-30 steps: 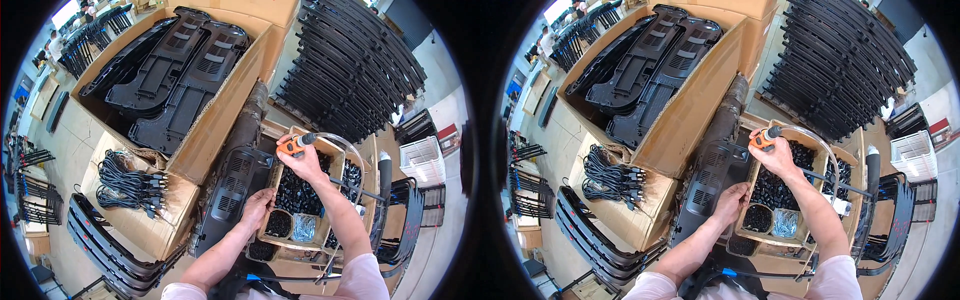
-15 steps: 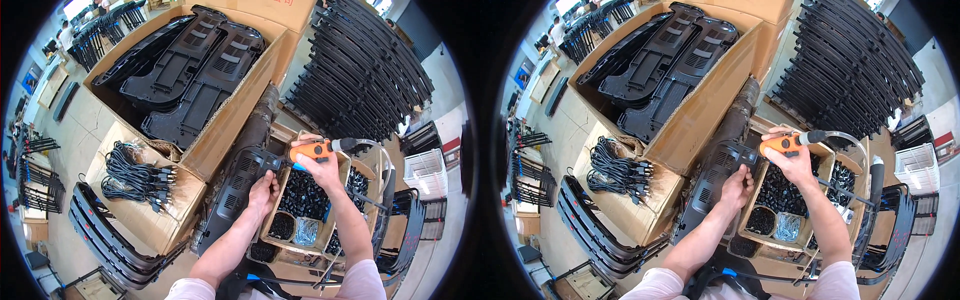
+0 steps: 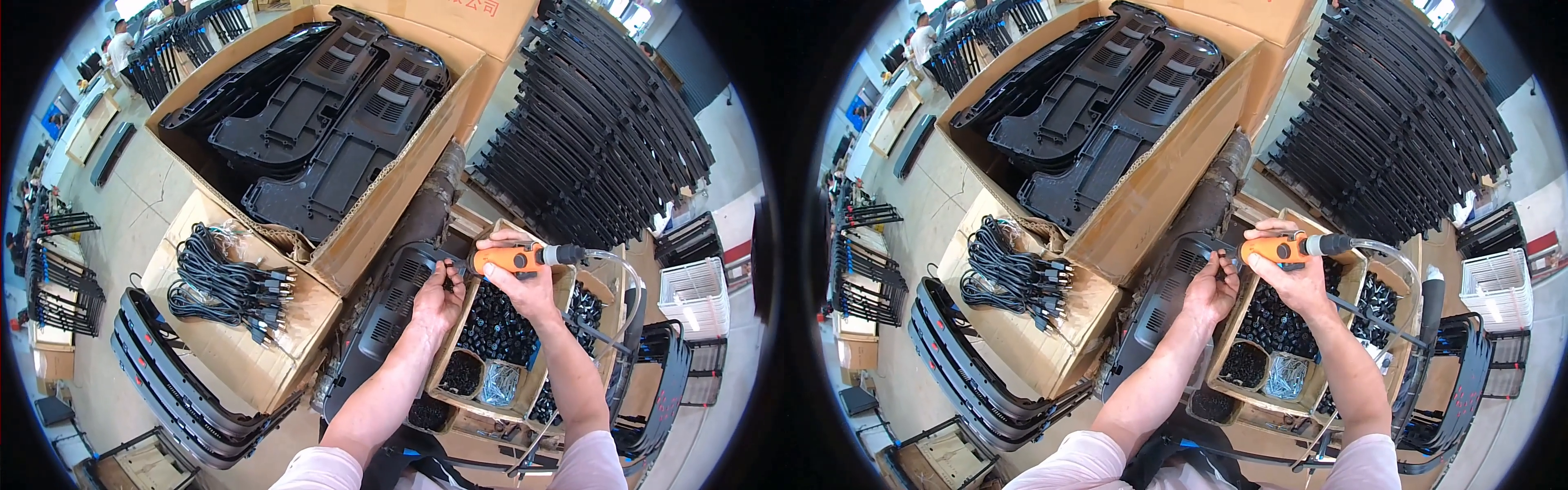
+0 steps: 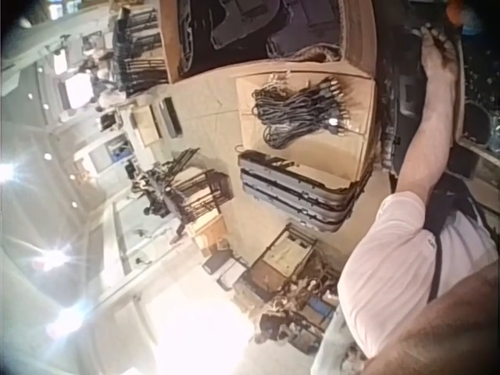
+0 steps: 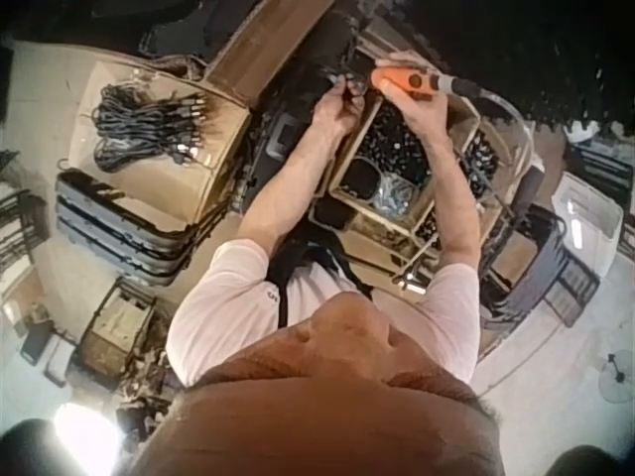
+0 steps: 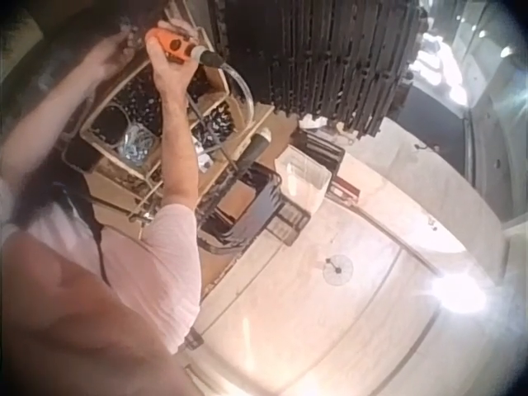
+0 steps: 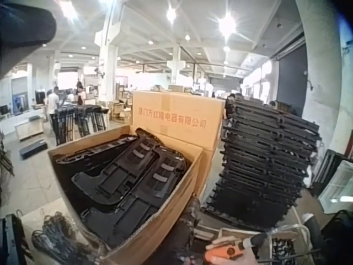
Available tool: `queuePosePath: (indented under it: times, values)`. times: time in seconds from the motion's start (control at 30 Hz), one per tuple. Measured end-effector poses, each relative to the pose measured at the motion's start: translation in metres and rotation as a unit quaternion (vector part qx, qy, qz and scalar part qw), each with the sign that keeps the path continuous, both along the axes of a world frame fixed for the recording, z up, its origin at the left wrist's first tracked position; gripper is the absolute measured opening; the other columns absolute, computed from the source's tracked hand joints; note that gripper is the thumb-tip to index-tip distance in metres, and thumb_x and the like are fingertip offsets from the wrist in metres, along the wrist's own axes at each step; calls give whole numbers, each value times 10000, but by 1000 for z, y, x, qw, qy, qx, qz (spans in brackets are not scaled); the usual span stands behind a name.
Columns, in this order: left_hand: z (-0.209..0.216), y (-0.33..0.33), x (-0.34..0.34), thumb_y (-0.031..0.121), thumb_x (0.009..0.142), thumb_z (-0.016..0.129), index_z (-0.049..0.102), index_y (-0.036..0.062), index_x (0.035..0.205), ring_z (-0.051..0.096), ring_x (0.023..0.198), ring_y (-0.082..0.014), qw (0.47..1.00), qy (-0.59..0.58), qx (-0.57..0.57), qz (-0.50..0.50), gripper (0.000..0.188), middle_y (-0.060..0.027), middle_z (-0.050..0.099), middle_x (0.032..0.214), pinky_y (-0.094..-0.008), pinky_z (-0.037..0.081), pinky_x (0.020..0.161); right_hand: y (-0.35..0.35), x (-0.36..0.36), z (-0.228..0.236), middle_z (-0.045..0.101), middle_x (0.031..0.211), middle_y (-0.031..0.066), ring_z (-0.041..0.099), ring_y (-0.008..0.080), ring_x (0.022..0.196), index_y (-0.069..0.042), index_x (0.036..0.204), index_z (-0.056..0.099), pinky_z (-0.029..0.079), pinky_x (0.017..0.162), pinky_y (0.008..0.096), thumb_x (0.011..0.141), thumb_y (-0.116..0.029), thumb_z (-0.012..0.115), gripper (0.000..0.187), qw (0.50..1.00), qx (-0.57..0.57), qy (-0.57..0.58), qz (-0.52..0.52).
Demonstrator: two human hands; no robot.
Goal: Assembling plastic components and wiring onto a metal frame using hand tools in a manufacturing setting.
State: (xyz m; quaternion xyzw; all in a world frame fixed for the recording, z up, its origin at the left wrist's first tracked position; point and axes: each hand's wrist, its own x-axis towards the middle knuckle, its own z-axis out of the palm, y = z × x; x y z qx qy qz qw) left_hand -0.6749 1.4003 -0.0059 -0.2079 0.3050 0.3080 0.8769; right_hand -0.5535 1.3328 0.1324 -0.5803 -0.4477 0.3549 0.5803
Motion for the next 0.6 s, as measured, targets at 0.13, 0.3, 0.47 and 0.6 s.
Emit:
queuePosePath:
  times: [0.13,0.3,0.47,0.6]
  values:
    - [-1,1,-4,277,1123,579,658,83,1151,576,753,-119,999,-25,25,-25,212,6,626,900,-252,502,636,4,2,-6,725,1262,150,685,204,1196,11,1325,603,564,1059,370,899,-2,811,474,1000,13,-15,8]
    - [-5,6,-3,284,1132,559,637,79,1158,567,743,-128,998,-11,35,-43,221,7,605,877,-257,508,626,8,0,-2,736,1249,163,690,218,1194,20,1326,597,569,1055,381,894,-22,821,488,1000,-6,-18,0]
    - [-6,9,-5,281,1128,567,627,71,1150,563,745,-138,996,-34,48,-63,219,-7,584,857,-259,514,633,8,-1,-4,736,1252,168,693,222,1191,22,1329,595,573,1053,390,893,-35,826,497,1000,-9,-20,-5]
    - [-5,10,-6,306,1131,558,626,71,1148,561,750,-152,997,-58,35,-39,245,-19,589,868,-264,525,670,11,-6,-4,736,1252,173,693,217,1185,22,1329,597,570,1051,388,893,-38,827,497,1000,-10,-18,-9]
